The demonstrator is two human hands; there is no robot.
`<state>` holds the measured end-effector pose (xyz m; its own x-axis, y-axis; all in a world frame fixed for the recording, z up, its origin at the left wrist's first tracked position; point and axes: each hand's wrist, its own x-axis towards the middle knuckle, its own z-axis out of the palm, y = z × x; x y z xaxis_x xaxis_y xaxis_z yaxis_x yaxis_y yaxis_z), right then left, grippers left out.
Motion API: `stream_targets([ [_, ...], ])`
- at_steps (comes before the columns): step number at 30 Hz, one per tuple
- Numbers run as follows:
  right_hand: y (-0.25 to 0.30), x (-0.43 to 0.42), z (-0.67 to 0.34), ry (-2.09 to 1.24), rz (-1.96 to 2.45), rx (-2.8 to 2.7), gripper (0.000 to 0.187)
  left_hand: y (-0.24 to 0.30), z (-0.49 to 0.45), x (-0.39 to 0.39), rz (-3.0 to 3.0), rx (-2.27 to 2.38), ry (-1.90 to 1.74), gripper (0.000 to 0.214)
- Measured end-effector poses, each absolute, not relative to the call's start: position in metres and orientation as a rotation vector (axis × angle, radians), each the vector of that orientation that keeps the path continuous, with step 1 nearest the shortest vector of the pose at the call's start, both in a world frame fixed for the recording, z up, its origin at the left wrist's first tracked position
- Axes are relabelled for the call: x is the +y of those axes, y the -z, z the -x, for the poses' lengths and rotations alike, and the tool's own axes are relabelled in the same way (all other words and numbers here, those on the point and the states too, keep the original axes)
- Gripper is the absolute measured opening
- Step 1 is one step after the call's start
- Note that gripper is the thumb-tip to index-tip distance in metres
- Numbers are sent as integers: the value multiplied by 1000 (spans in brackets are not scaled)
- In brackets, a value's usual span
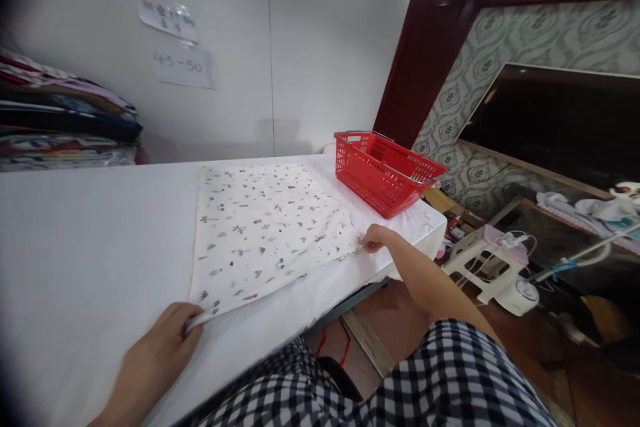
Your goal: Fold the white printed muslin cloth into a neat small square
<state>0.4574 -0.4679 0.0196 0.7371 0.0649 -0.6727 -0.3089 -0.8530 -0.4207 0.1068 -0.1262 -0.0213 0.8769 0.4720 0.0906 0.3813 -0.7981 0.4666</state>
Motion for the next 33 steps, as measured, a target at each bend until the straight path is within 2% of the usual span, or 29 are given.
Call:
stream_targets([
  [9,-11,-467,-452,-821,2489,169,27,28,-106,-128,-2603,595,-338,18],
  [14,-9,-463,-439,-753,2432,100,23,30,-103,-129,-2681,656,-383,25],
  [21,-6,-473,-427,-736,2090,27,6,23,-105,-124,-2696,788,-108,39],
  [22,-7,-475,-428,-705,1986,24,6,21,-106,-122,-2661,791,-79,40],
  [24,-14,-476,-430,-615,1767,15,17,15,-109,-115,-2541,781,-69,42],
  [29,-54,-456,-420,-429,1484,-137,36,-15,-119,-91,-1903,843,-262,45],
  [33,-86,-442,-389,-359,1355,-274,32,-50,-106,-74,-1502,814,-628,45],
])
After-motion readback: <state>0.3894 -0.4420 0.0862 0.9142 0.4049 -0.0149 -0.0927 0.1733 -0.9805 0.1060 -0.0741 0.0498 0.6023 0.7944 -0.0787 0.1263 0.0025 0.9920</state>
